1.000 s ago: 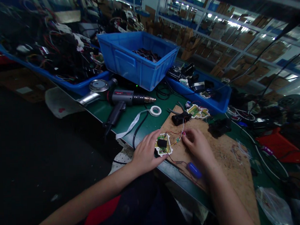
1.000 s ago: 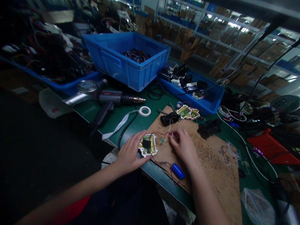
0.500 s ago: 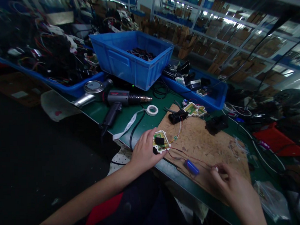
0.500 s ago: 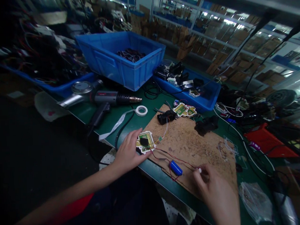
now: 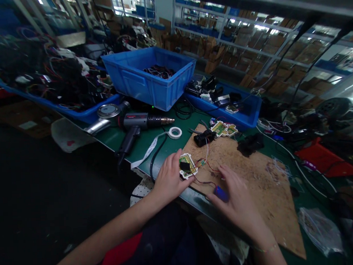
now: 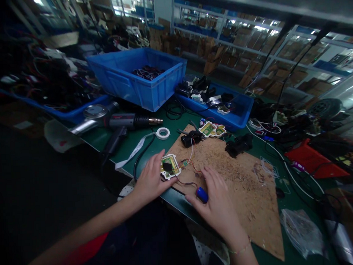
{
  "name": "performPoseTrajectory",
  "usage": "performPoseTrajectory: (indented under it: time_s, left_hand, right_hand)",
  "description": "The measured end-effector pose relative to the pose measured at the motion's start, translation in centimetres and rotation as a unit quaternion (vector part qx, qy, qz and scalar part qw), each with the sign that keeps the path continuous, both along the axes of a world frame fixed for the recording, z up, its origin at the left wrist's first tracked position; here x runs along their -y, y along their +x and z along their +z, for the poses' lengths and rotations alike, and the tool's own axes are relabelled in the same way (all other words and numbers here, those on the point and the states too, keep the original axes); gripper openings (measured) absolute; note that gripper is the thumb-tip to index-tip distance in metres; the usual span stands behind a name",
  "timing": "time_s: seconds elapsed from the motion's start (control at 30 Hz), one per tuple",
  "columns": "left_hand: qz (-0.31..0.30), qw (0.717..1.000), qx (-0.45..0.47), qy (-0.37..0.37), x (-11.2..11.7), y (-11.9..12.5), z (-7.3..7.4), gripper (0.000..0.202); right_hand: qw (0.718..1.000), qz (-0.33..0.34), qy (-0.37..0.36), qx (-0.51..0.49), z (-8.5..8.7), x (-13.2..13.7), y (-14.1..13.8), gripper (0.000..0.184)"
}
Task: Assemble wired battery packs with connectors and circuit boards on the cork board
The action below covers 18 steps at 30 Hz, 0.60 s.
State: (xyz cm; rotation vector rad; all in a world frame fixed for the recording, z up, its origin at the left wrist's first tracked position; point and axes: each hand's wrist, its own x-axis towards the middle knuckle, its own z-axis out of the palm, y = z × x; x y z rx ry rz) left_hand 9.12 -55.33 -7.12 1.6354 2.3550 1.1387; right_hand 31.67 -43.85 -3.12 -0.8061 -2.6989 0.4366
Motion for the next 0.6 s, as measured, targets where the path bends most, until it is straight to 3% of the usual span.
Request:
performPoseTrajectory:
  time_s: [0.1,0.23,0.3,0.43,0.6]
  left_hand:
    - [0.009,1.0,0.005,0.003,-0.1,-0.8,0.7,0.096]
    - [0.03,1.0,-0.01,0.001,-0.3,-2.7,1.7,0.097]
    - [0.02,0.999,-0.041,0.004,-0.4,-3.9,2.3,0.097]
    - [0.021,0.994,-0.105,-0.003,-0.4,-5.8,3.5,0.096]
    - [0.146,0.971,-0.186,-0.039,-0.3,-6.5,3.8,0.086]
  right_hand:
    - [1.0,0.014,-0.019,0.011,-0.7,-0.3,-1.1,0.077]
    - [0.999,0.017,-0.046,0.017,-1.3,0.0,-1.9,0.035]
    - [0.998,0.02,-0.06,0.022,-1.3,0.6,-2.4,0.023]
    - [0.991,0.036,-0.129,-0.015,-0.8,2.5,-4.6,0.023]
    - [0.955,0.059,-0.271,-0.108,0.0,5.1,-8.9,0.027]
